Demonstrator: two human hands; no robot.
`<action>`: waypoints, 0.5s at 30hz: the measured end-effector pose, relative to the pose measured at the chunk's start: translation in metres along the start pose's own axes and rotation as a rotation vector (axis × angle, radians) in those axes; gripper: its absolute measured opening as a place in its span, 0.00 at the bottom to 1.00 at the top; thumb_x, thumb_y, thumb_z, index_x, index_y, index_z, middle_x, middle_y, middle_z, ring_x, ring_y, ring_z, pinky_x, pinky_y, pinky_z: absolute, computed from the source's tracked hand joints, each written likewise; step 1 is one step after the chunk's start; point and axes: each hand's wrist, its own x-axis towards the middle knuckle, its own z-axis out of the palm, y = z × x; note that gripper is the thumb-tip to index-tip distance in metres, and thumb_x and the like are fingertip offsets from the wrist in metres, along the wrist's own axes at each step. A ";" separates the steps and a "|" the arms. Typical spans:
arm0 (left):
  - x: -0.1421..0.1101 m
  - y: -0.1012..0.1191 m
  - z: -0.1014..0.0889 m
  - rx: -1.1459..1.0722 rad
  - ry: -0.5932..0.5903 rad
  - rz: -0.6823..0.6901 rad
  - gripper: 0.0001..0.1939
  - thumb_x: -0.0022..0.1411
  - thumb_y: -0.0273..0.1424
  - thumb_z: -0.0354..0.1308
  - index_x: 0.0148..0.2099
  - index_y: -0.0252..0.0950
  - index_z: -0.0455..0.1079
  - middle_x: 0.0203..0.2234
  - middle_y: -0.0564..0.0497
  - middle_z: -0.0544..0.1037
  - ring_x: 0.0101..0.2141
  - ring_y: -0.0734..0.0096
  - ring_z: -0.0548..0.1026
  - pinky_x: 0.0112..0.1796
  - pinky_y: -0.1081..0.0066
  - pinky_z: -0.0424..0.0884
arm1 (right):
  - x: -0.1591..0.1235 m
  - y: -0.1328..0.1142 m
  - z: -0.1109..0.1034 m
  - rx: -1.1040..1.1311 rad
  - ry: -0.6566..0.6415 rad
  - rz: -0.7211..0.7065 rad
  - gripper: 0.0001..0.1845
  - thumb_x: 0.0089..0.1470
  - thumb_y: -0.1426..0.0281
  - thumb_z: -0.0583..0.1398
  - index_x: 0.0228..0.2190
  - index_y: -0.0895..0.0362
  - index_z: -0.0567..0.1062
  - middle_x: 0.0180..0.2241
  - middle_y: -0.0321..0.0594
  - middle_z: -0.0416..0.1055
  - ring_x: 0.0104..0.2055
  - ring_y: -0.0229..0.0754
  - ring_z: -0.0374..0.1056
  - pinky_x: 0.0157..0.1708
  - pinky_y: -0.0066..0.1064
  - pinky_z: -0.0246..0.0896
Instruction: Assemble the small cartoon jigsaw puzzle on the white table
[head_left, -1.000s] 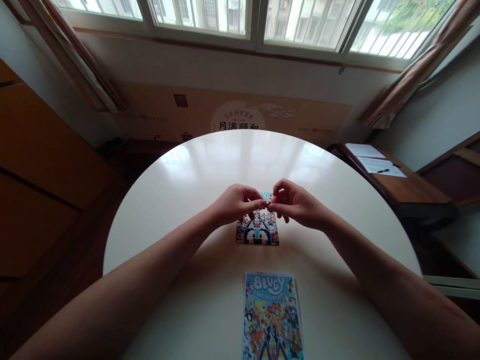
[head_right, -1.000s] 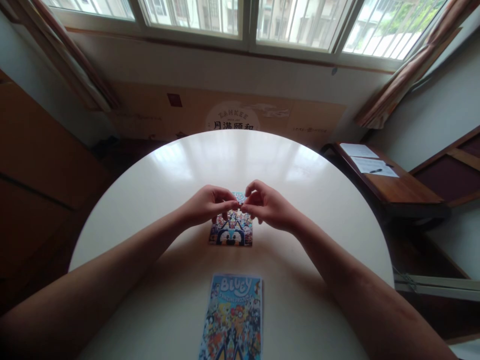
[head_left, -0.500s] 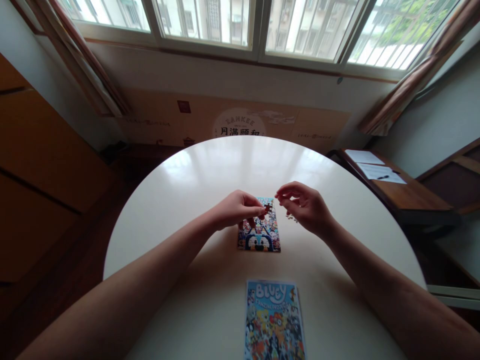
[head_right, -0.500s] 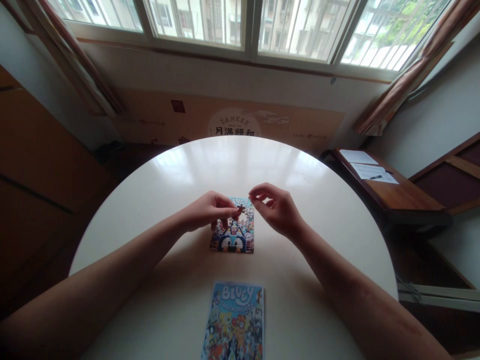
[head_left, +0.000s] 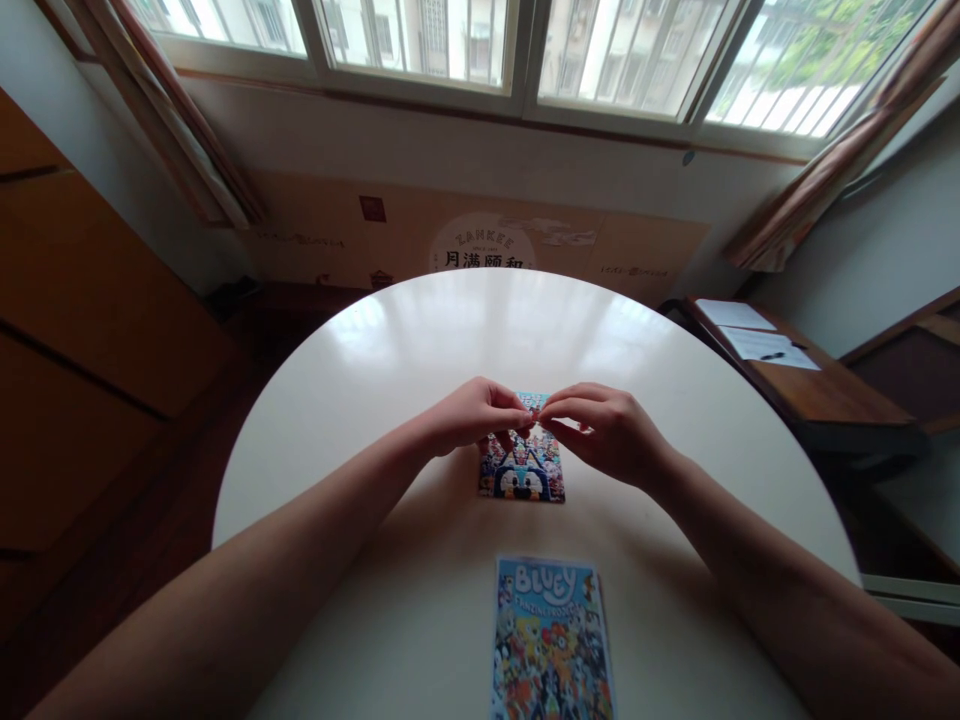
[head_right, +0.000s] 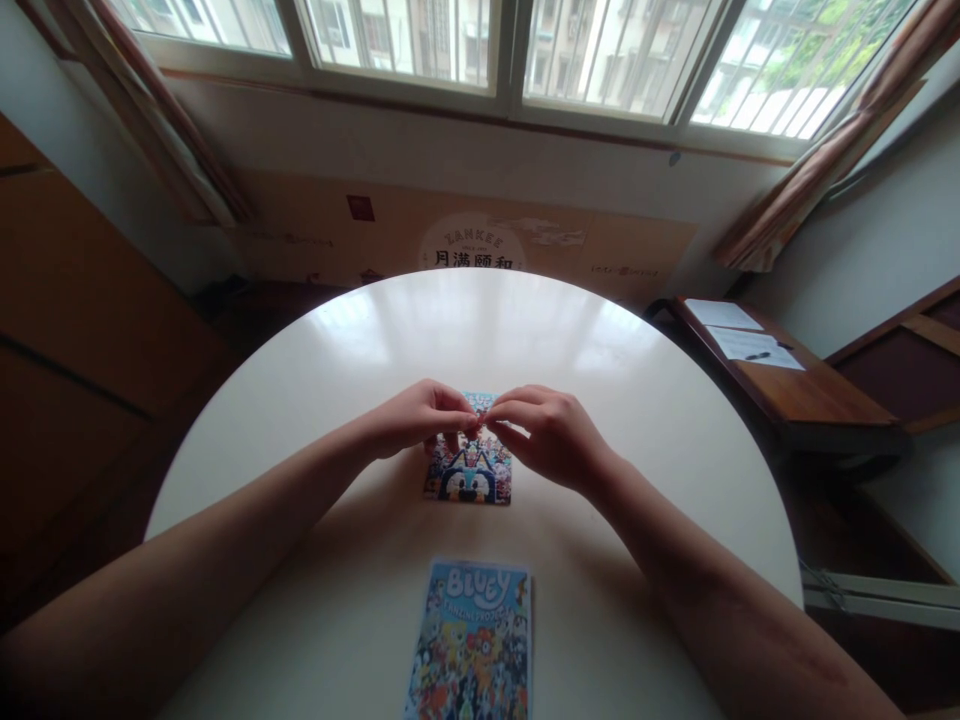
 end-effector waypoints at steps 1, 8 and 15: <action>0.000 0.000 -0.001 0.019 -0.010 -0.005 0.12 0.57 0.40 0.65 0.32 0.34 0.78 0.22 0.50 0.77 0.25 0.72 0.75 0.21 0.76 0.61 | 0.000 0.000 0.001 -0.006 -0.005 -0.002 0.07 0.61 0.67 0.61 0.37 0.50 0.81 0.38 0.41 0.80 0.39 0.45 0.75 0.37 0.41 0.73; -0.008 0.000 -0.033 0.576 0.156 0.124 0.16 0.58 0.44 0.62 0.27 0.36 0.74 0.18 0.52 0.73 0.21 0.73 0.66 0.23 0.71 0.57 | 0.000 0.000 0.003 0.022 -0.023 0.046 0.07 0.60 0.67 0.62 0.37 0.49 0.82 0.38 0.39 0.81 0.39 0.45 0.76 0.39 0.40 0.73; -0.011 -0.007 -0.046 0.790 0.180 0.211 0.16 0.56 0.42 0.64 0.25 0.38 0.68 0.20 0.52 0.72 0.21 0.73 0.63 0.25 0.70 0.52 | 0.001 -0.003 0.024 0.025 -0.167 0.013 0.09 0.61 0.68 0.61 0.39 0.47 0.82 0.41 0.37 0.81 0.41 0.45 0.76 0.40 0.40 0.72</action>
